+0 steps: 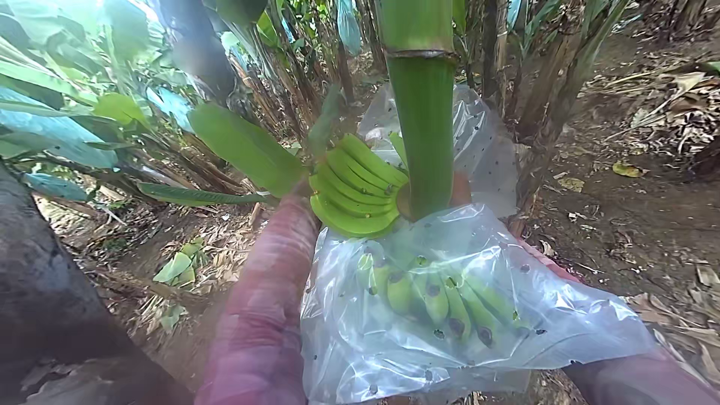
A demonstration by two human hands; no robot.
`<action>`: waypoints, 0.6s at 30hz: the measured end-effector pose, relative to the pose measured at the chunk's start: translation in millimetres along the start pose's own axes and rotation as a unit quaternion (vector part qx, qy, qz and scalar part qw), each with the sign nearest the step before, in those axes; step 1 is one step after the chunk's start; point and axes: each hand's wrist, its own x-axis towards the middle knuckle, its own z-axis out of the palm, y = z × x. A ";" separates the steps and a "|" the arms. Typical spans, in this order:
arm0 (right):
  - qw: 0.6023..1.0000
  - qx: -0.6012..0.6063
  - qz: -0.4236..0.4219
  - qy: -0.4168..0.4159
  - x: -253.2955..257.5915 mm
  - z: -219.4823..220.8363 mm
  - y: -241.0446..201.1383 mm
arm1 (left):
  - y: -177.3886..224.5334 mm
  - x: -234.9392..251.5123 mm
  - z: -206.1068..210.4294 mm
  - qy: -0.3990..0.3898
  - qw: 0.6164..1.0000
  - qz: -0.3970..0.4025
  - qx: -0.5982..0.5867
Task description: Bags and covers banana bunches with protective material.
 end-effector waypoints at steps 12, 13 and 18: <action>0.985 0.026 -0.091 0.143 -25.3 -20.3 -23.7 | -152.2 61.5 18.6 0.195 0.952 -0.026 -0.233; 0.986 0.030 -0.090 0.139 -31.9 -23.6 -27.5 | -130.1 70.1 10.0 0.202 0.956 -0.069 -0.200; 0.994 0.016 -0.042 0.097 -50.6 -19.9 -11.9 | -112.6 98.4 -1.1 0.254 0.960 -0.078 -0.087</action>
